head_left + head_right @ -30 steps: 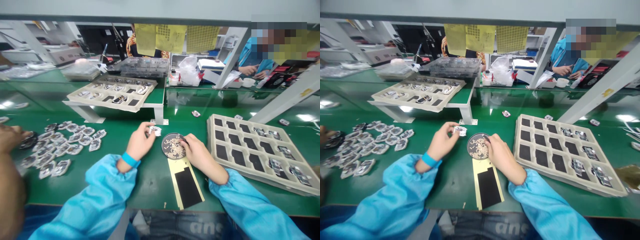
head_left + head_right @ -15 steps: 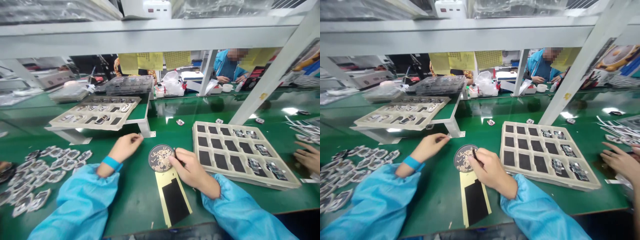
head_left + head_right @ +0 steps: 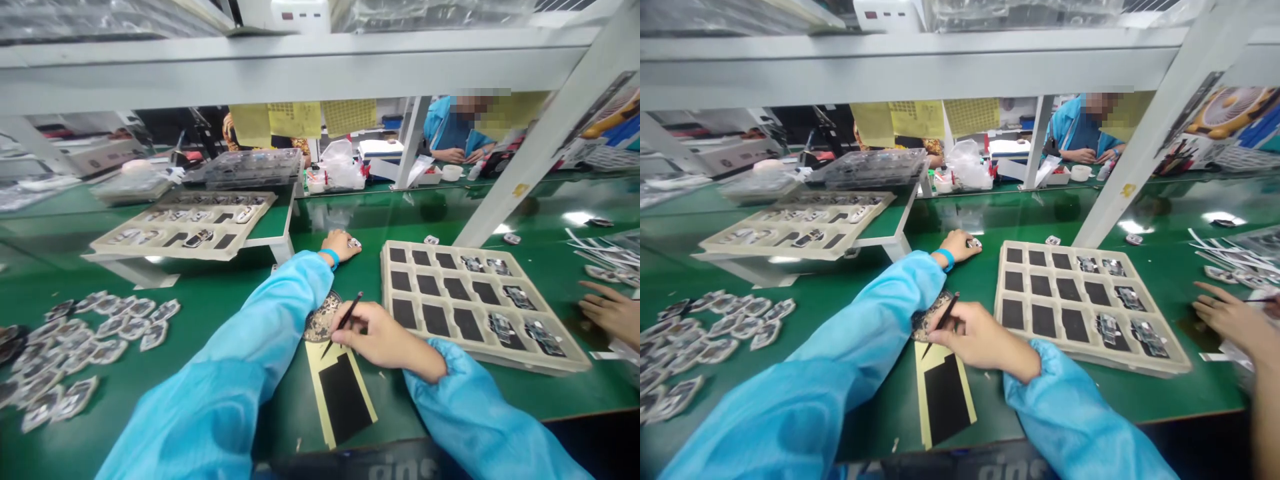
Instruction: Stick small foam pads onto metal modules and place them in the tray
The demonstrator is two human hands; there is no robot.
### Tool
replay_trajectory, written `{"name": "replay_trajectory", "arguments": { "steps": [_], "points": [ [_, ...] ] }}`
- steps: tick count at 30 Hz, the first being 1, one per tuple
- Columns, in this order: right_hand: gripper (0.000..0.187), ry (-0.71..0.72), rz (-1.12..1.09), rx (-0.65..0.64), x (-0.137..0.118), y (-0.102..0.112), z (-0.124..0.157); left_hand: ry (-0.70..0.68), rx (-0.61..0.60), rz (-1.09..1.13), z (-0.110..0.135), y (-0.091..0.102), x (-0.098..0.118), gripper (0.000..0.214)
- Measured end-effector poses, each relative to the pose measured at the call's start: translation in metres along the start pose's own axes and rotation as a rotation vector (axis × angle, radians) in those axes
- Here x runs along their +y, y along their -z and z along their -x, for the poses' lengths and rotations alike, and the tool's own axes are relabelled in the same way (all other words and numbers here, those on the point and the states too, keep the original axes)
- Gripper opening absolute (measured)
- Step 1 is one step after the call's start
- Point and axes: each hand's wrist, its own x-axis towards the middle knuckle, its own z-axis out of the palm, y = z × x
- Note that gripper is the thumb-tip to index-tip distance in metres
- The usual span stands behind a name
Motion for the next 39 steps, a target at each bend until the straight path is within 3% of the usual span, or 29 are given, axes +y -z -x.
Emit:
{"name": "replay_trajectory", "arguments": {
  "steps": [4, 7, 9, 11, 14, 22, 27, 33, 39],
  "points": [
    [0.018, 0.160, 0.331, 0.044, 0.002, 0.010, 0.006, 0.067, 0.005, 0.298, 0.052, 0.023, 0.002, 0.054],
    [0.017, 0.122, 0.517, 0.056, 0.010, 0.017, 0.008, 0.116, -0.042, 0.557, 0.120, 0.043, -0.003, 0.059],
    [0.018, 0.075, 0.552, 0.062, 0.014, 0.019, 0.008, 0.177, -0.054, 0.888, 0.165, 0.052, -0.010, 0.065],
    [0.019, 0.045, 0.542, 0.057, 0.016, 0.019, 0.006, 0.186, -0.073, 0.975, 0.201, 0.056, -0.016, 0.071],
    [0.019, 0.032, 0.512, 0.056, 0.019, 0.017, 0.004, 0.177, -0.100, 0.960, 0.230, 0.056, -0.019, 0.068],
    [0.017, 0.078, 0.507, 0.048, 0.021, 0.016, 0.003, 0.188, -0.124, 0.917, 0.241, 0.050, -0.010, 0.050],
    [0.007, 0.288, 0.419, 0.210, 0.006, 0.015, 0.007, 0.201, -0.058, 0.977, 0.245, 0.038, -0.012, 0.037],
    [0.023, 0.606, 0.432, 0.324, 0.004, 0.005, 0.004, 0.192, -0.044, 1.020, 0.244, 0.028, -0.015, 0.033],
    [0.023, 0.636, 0.570, 0.312, 0.011, 0.001, -0.002, 0.215, -0.051, 1.032, 0.244, 0.025, -0.019, 0.041]
  ]
}}
